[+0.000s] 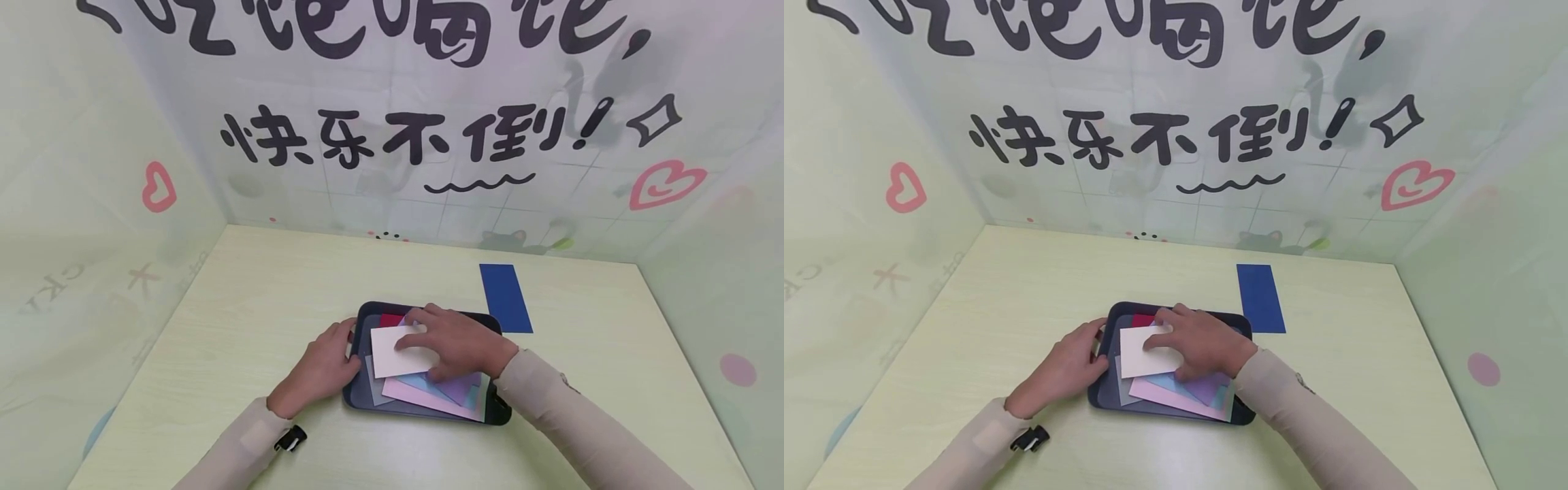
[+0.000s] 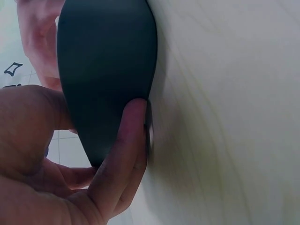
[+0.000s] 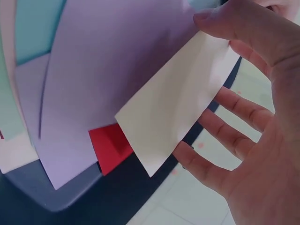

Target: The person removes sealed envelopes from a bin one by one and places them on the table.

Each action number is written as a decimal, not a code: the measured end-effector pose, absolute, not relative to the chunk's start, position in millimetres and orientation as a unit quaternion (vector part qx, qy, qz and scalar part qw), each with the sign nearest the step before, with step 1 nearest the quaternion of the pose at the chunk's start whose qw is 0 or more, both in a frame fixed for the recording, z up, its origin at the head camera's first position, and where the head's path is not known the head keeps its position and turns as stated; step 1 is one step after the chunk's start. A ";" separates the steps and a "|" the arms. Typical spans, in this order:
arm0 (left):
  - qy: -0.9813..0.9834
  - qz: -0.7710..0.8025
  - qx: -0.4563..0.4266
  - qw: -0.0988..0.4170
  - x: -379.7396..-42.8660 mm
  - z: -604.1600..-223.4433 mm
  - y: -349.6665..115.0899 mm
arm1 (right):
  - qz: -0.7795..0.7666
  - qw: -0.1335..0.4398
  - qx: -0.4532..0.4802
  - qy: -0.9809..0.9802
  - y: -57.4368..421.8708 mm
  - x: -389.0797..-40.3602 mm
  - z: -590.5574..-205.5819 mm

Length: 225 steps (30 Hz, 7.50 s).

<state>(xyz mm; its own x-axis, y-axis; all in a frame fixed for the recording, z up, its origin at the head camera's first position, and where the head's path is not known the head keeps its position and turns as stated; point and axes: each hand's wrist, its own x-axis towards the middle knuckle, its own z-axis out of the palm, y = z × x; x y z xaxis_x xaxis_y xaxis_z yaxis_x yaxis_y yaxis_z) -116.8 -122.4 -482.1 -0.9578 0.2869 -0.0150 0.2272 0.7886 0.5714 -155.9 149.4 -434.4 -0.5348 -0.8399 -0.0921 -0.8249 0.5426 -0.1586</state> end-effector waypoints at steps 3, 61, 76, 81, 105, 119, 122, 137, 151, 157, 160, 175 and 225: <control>0.944 0.298 0.137 0.048 -117.4 -481.3 -121.7 | -0.050 0.077 -0.466 0.880 152.0 -158.4 -432.3; 0.940 0.309 0.134 0.053 -117.1 -483.6 -123.8 | -0.095 0.011 -0.222 0.970 291.0 -214.9 -437.4; 0.942 0.305 0.132 0.055 -117.7 -485.1 -124.1 | -0.098 0.038 -0.099 0.990 326.7 -216.0 -448.1; 0.943 0.302 0.132 0.056 -118.1 -485.5 -123.9 | -0.093 0.042 -0.059 0.993 334.3 -216.6 -454.3; 0.942 0.305 0.126 0.059 -117.4 -481.6 -122.1 | -0.100 0.076 0.029 0.992 346.1 -218.5 -469.6; 0.942 0.305 0.129 0.059 -117.8 -482.3 -122.3 | -0.098 0.092 0.049 0.990 342.7 -214.8 -470.6; 0.942 0.305 0.129 0.060 -117.8 -481.9 -122.3 | -0.096 0.094 0.048 0.990 342.9 -214.6 -470.4; 0.942 0.304 0.131 0.058 -118.1 -482.0 -122.1 | -0.090 0.063 0.033 0.993 332.4 -209.1 -465.8; 0.943 0.301 0.128 0.058 -119.7 -483.0 -121.5 | -0.063 -0.007 -0.071 0.995 277.7 -202.2 -437.9; 0.943 0.302 0.129 0.054 -118.1 -482.6 -121.2 | -0.084 -0.037 -0.131 0.987 248.8 -196.3 -432.7; 0.943 0.302 0.129 0.054 -117.1 -483.1 -121.2 | -0.097 -0.053 -0.162 0.981 235.2 -191.3 -431.1; 0.943 0.303 0.127 0.057 -113.5 -485.6 -119.2 | -0.071 -0.077 -0.265 0.959 185.2 -169.3 -433.3; 0.941 0.310 0.127 0.055 -115.5 -484.6 -121.7 | -0.039 0.052 -0.327 0.943 138.3 -132.0 -461.2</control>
